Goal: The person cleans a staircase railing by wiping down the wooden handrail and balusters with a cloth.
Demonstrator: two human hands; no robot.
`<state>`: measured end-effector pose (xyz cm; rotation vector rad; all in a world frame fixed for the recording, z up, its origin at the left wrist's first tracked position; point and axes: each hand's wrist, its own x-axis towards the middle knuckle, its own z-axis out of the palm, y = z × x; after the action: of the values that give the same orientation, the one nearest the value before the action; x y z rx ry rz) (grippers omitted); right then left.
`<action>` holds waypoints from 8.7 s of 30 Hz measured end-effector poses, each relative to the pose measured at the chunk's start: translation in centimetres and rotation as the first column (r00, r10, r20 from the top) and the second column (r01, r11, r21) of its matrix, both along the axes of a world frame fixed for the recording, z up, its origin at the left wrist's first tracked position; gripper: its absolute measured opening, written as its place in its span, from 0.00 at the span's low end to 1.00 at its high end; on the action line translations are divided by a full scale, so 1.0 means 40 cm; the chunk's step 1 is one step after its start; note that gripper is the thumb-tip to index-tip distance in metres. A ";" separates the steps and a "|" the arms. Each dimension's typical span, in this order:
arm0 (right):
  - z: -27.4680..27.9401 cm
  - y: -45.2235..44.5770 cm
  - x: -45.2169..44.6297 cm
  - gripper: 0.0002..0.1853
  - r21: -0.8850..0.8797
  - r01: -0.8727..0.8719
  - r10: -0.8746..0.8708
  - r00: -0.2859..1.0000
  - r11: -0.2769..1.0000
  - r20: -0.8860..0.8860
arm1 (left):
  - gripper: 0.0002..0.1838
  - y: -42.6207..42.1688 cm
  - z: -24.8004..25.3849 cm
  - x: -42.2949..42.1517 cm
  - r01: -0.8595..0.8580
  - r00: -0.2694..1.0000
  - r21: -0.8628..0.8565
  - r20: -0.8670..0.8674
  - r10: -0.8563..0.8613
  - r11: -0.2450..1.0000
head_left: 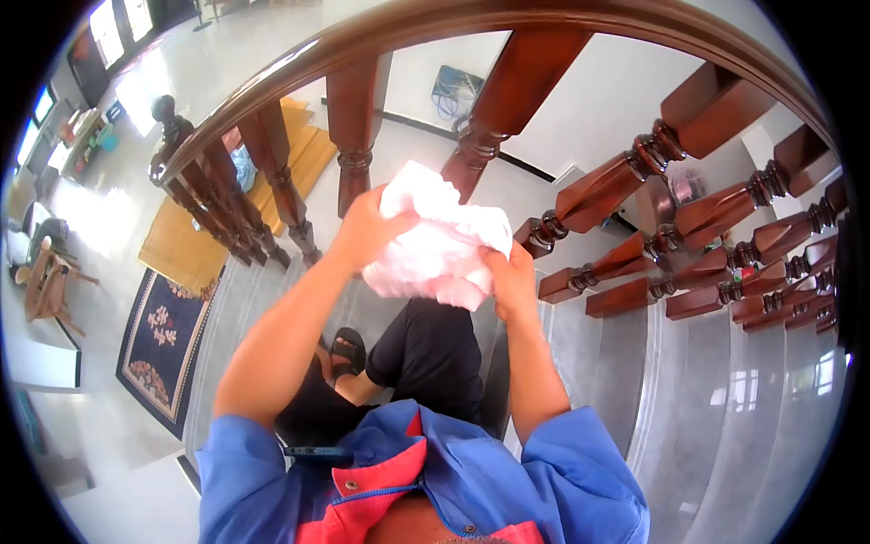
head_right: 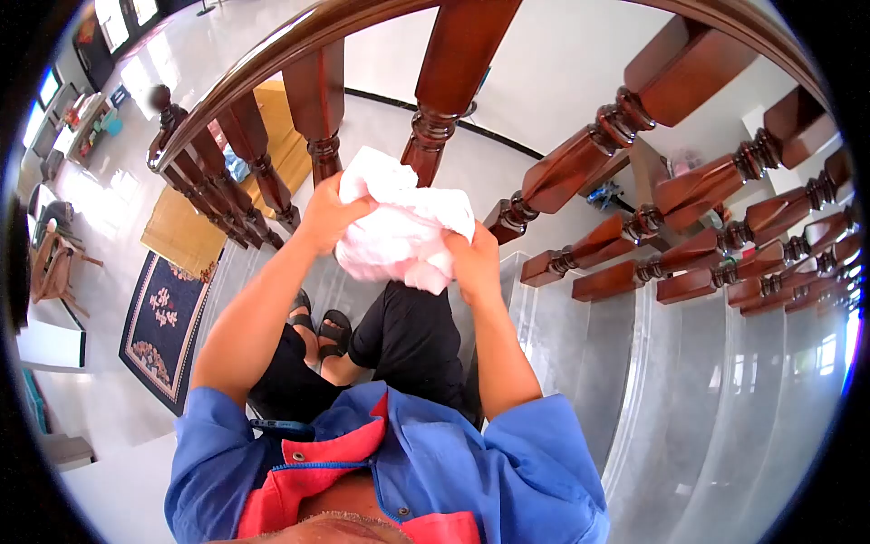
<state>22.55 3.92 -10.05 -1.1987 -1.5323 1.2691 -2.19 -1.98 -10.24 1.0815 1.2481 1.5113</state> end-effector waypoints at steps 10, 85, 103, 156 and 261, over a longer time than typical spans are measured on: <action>0.338 0.034 0.174 0.21 0.041 -0.024 0.047 0.582 0.999 -0.812 | 0.31 -0.037 0.227 0.204 0.095 0.887 0.529 0.340 -0.313 0.843; 0.467 0.094 -0.155 0.24 0.717 0.175 0.269 0.847 0.675 -0.460 | 0.34 0.156 0.372 0.152 -0.316 0.867 0.662 -0.089 0.490 0.679; -0.151 0.163 -0.278 0.46 0.364 0.008 0.231 0.760 0.931 -0.608 | 0.39 0.189 -0.164 0.143 -0.218 0.947 0.375 -0.142 0.288 0.901; -0.109 0.271 0.126 0.28 0.322 0.187 -0.033 0.903 0.928 -0.428 | 0.32 0.291 -0.085 0.476 0.168 0.840 0.431 -0.533 0.100 0.887; 0.298 0.053 -0.042 0.17 0.573 0.193 0.121 0.878 0.796 -0.463 | 0.12 0.061 0.201 0.114 -0.556 0.727 0.462 -0.132 0.674 0.690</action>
<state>20.85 6.03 1.89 -0.4385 -1.3638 0.8431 2.36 0.47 -2.21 1.2370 1.6832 2.2678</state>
